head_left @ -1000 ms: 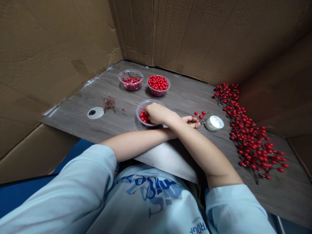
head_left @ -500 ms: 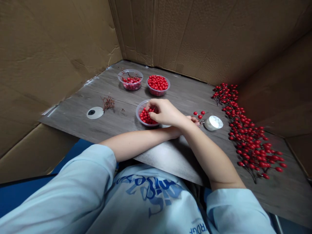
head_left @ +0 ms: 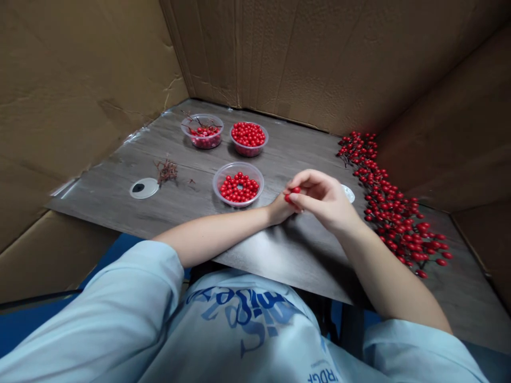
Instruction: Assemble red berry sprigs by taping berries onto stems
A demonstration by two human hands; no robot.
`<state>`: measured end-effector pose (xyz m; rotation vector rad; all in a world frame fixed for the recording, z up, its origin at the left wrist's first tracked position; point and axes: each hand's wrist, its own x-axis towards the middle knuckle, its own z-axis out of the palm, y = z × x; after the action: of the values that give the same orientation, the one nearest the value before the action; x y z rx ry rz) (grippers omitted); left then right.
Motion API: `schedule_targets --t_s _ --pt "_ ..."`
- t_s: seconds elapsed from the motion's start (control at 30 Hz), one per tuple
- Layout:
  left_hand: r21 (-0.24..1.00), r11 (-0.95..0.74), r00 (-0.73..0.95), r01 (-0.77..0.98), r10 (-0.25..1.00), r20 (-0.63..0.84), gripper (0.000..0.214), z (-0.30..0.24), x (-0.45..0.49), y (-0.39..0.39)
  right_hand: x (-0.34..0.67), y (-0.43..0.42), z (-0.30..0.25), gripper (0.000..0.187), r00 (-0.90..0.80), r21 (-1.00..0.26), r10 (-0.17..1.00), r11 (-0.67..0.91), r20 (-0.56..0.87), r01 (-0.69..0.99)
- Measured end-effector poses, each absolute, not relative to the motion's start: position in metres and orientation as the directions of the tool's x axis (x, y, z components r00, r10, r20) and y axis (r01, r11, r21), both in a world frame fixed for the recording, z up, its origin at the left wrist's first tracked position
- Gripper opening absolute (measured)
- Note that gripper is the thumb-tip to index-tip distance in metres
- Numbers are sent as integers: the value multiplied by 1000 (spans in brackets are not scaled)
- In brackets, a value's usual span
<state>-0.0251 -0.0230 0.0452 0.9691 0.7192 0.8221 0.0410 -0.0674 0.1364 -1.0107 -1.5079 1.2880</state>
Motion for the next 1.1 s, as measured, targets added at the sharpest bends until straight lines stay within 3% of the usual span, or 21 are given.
schedule_targets --t_s 0.1,0.23,0.47,1.1 --pt "870 356 604 -341 792 -87 16 35 -32 -20 76 -75 137 19 -41 -978 978 207 206 22" --pt "844 388 623 -371 778 -83 29 38 -32 -20 108 -79 120 20 166 -983 971 181 172 -42" --pt "859 358 645 -365 763 -43 27 36 -33 -21 113 -82 82 23 232 -987 966 138 117 -78" --pt "920 303 679 -249 732 -57 18 37 -35 -23 111 -87 75 24 231 -991 970 103 80 -91"
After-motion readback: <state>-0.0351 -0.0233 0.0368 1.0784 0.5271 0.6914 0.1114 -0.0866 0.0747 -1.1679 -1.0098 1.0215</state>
